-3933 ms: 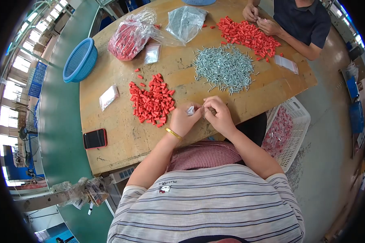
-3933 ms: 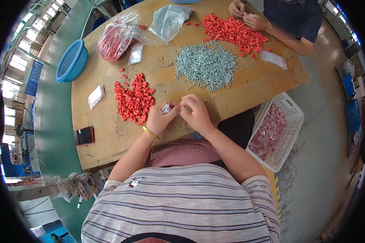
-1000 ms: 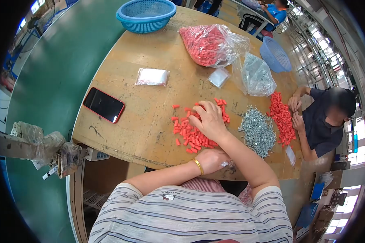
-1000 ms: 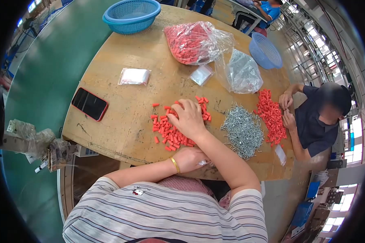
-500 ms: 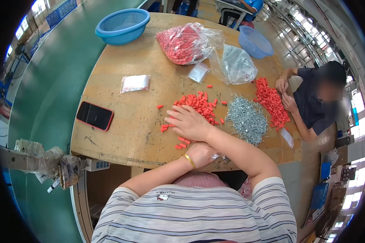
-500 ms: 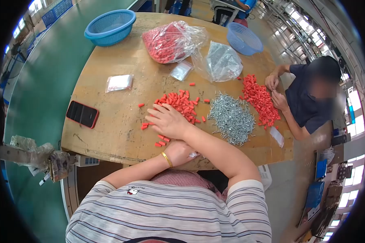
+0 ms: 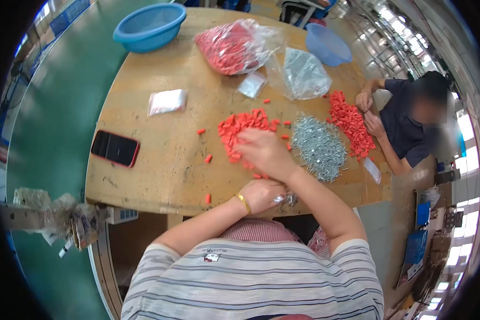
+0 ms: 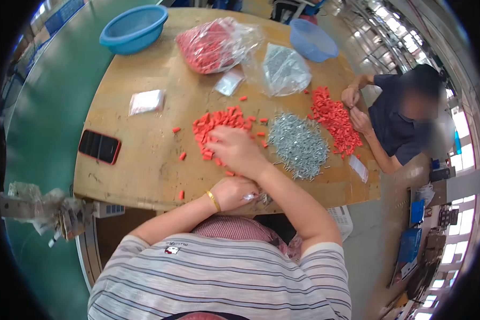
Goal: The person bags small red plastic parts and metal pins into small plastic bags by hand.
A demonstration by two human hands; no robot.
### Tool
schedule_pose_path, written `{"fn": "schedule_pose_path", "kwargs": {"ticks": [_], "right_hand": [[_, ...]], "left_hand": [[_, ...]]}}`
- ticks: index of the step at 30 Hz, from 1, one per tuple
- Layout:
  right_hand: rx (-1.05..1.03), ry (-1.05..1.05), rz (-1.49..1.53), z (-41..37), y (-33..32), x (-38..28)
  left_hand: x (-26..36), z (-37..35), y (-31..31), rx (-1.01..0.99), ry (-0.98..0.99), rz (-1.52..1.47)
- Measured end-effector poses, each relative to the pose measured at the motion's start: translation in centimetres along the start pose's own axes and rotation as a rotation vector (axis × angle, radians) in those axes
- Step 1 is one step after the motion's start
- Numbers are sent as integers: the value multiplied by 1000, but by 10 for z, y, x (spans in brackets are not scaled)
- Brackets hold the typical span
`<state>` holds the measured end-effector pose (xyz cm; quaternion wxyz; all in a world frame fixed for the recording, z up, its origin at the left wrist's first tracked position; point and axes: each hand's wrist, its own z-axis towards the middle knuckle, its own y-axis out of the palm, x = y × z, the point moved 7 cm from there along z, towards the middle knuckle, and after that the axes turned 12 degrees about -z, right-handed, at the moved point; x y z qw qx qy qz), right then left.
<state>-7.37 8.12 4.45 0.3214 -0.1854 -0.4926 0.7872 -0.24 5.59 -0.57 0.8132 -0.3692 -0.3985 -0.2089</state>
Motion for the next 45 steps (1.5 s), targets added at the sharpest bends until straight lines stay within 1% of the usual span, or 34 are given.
{"fn": "schedule_pose_path", "kwargs": {"ticks": [2,3,4,6,7,9,11,13,14,16,18,19,22,24,26,29,32,34,35,38,39,42,44,45], "right_hand": [[36,190,-75,-16,-29,12],[29,326,40,-31,-28,27],[24,468,143,-45,-27,42],[-52,572,154,-66,-28,55],[-91,622,155,-73,-28,58],[-162,621,182,-77,-27,52],[-221,590,216,-75,-26,47],[-270,547,269,-75,-23,38],[-268,497,248,-76,-22,33],[-259,396,206,-78,-20,24],[-177,393,116,-84,-18,18],[-137,387,70,-86,-17,15],[-47,380,-19,-101,-14,9],[-14,433,1,-107,-17,6],[-25,393,7,-101,-19,1],[-96,243,1,-84,-24,-11],[-125,156,-34,-87,-17,-7],[-109,123,-98,-86,-19,-5],[-74,124,-137,-84,-21,-6],[-179,195,-159,-78,-17,-6],[-176,205,-203,-79,-12,-5],[-179,102,-245,-87,-12,-8],[-187,120,-210,-95,-14,4],[-149,188,-142,-98,-19,10]], "left_hand": [[-8,-5,5,-46,-27,5],[-9,-7,4,-28,-38,-56],[-11,-8,2,-49,-7,-107],[-16,0,-1,-93,80,-215],[-26,6,-3,-123,3,-344],[-34,20,-11,-155,-44,-385],[-15,23,-17,-227,-120,-428],[12,13,-5,-211,52,-307],[26,6,3,-206,133,-249],[30,-13,7,-181,92,-233],[22,-28,10,-89,58,-175],[16,-33,7,-30,-9,-232],[15,-38,-2,71,-29,-259],[13,-36,-2,62,-45,-275],[12,-34,-2,50,-53,-277],[11,-33,1,23,-64,-275],[10,-32,1,38,-78,-282],[11,-32,-1,48,-90,-270],[11,-32,-2,49,-100,-262],[14,-30,-2,35,-130,-240],[14,-30,-2,36,-133,-233],[14,-28,-1,40,-159,-218],[13,-26,-2,48,-180,-177],[13,-24,-3,58,-189,-140]]}}
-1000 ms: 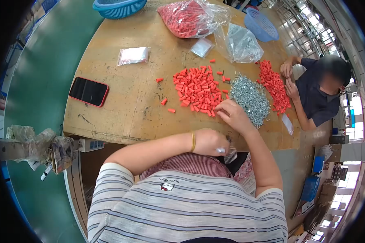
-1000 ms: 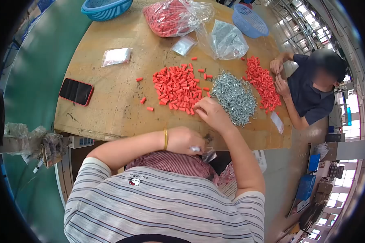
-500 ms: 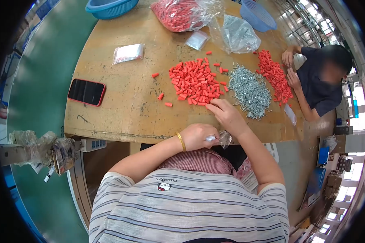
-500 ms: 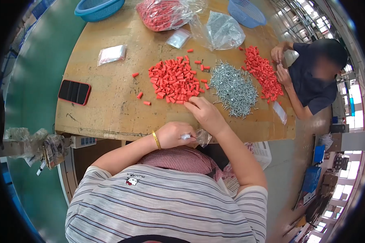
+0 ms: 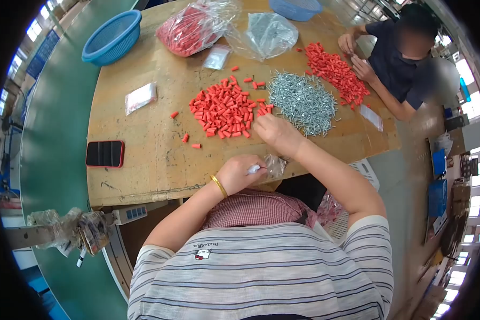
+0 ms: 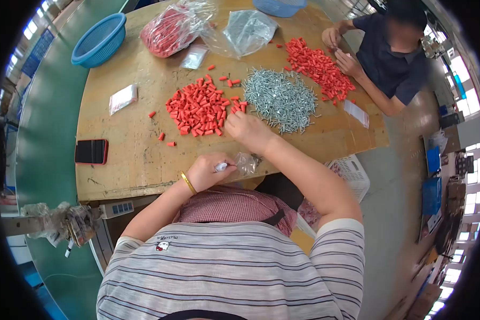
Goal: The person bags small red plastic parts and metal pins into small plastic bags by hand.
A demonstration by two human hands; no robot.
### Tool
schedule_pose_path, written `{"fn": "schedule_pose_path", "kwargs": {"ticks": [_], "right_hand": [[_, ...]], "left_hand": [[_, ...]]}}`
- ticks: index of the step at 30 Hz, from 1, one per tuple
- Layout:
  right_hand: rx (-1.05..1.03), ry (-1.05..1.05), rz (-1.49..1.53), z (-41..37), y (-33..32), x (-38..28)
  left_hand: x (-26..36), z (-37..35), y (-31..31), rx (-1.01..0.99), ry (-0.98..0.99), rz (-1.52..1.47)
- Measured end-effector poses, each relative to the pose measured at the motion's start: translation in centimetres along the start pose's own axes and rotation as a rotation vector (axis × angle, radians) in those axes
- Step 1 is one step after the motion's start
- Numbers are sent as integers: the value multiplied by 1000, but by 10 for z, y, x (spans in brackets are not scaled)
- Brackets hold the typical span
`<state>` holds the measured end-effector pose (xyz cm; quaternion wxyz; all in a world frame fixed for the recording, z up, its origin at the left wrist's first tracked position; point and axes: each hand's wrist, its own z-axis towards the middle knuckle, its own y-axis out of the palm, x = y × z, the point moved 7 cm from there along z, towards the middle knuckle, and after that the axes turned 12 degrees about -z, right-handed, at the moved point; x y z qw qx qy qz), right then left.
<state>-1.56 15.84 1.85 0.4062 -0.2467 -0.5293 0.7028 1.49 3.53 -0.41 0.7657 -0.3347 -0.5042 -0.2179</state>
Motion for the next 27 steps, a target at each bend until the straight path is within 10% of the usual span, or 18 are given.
{"fn": "schedule_pose_path", "kwargs": {"ticks": [4,27], "right_hand": [[-7,513,513,-12,-28,25],[201,267,286,-51,-69,-17]], "left_hand": [[5,10,-17,55,-79,206],[45,42,-3,-43,204,466]]}}
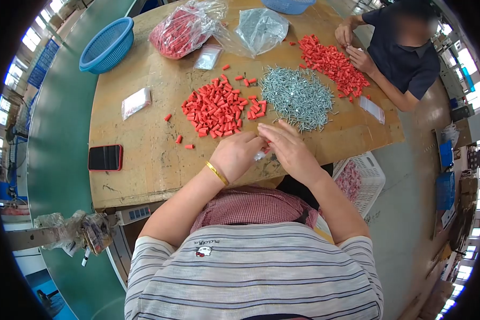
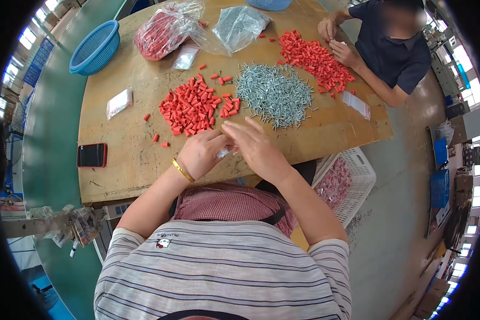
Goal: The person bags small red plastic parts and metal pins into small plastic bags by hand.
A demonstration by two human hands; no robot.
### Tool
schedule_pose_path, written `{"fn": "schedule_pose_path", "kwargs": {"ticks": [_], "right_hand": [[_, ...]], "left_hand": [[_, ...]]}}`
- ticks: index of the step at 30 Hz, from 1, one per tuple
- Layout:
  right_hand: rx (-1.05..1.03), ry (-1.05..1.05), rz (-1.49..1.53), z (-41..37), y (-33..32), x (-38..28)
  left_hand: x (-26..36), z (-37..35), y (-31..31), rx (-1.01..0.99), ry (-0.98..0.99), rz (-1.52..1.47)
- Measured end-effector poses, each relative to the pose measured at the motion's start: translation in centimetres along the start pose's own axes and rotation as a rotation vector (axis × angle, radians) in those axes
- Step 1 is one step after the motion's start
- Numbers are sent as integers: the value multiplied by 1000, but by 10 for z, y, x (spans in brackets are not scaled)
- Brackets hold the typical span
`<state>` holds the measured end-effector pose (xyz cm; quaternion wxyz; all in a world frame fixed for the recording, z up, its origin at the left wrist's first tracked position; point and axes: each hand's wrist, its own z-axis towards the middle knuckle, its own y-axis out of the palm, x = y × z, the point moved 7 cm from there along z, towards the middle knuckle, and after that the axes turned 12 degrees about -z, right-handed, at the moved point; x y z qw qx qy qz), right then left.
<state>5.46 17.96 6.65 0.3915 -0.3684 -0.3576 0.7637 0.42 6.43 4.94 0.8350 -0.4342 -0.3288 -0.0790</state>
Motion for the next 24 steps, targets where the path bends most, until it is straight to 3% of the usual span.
{"fn": "schedule_pose_path", "kwargs": {"ticks": [4,9,13,16,20,24], "right_hand": [[61,156,8,0,-13,14],[-72,28,-165,-7,-13,9],[7,234,97,-12,-12,50],[-58,272,-190,-4,-13,76],[-149,-45,-450,14,11,82],[-291,-61,-582,25,29,89]], "left_hand": [[0,0,0,10,25,-33],[0,0,1,7,40,-71],[-6,-6,9,-29,-58,-173],[-24,-15,25,25,-128,-292],[-35,-24,36,98,-162,-321],[-34,-26,34,113,-152,-312]]}}
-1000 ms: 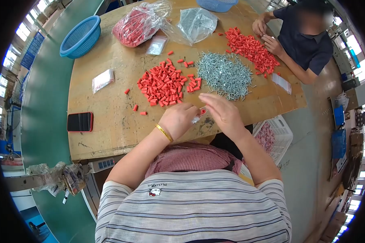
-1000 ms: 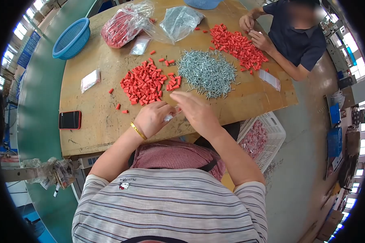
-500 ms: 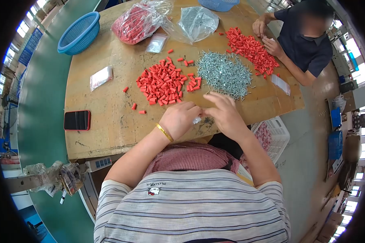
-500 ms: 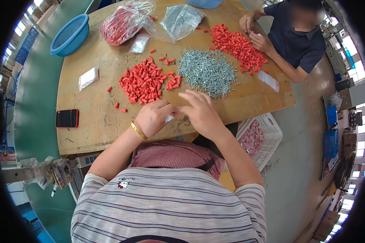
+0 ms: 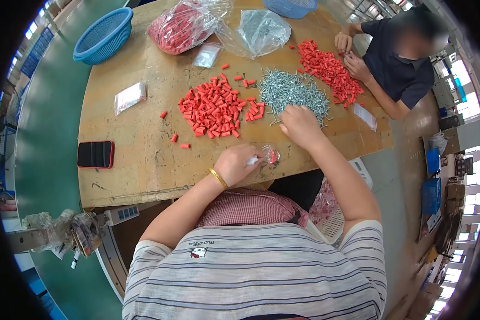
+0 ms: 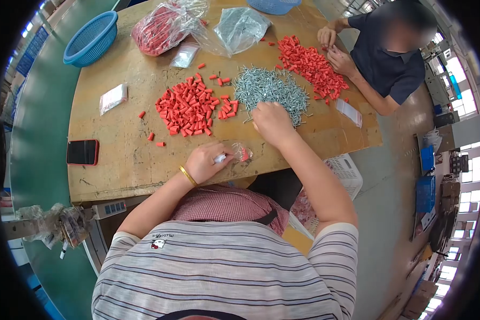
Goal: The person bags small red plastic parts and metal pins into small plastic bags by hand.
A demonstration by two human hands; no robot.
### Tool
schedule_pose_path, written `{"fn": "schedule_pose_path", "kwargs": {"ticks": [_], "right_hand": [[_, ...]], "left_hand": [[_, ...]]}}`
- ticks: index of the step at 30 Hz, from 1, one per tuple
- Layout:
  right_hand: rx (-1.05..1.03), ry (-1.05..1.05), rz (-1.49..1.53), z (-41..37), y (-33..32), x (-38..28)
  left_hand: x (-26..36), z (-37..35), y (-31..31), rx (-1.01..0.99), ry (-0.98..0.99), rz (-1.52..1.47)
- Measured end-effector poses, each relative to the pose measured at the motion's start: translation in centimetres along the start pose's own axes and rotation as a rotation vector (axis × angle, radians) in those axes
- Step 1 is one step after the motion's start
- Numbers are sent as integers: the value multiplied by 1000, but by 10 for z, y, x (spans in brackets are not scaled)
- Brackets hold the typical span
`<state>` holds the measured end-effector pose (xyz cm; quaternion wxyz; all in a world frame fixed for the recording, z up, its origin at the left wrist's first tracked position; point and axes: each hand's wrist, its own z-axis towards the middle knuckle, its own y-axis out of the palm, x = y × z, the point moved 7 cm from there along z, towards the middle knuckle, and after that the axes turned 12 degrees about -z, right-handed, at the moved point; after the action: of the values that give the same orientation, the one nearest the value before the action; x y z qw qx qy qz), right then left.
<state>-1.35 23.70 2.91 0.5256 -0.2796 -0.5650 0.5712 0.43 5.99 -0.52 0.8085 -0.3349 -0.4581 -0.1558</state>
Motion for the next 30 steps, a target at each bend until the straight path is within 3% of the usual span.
{"fn": "schedule_pose_path", "kwargs": {"ticks": [3,9,15,18,27,30], "right_hand": [[-45,-9,-129,4,6,-6],[-30,-93,48,6,-24,7],[-90,-192,37,-20,-14,17],[-25,-212,26,-27,-14,15],[66,-148,21,-20,3,14],[70,21,148,-20,3,22]], "left_hand": [[-3,-1,0,-9,-2,8],[-2,-2,-2,-11,12,-1],[-3,-1,0,-16,24,-23],[-2,1,0,-22,21,-33],[-3,1,0,-17,3,-51],[-2,2,0,-22,-4,-47]]}}
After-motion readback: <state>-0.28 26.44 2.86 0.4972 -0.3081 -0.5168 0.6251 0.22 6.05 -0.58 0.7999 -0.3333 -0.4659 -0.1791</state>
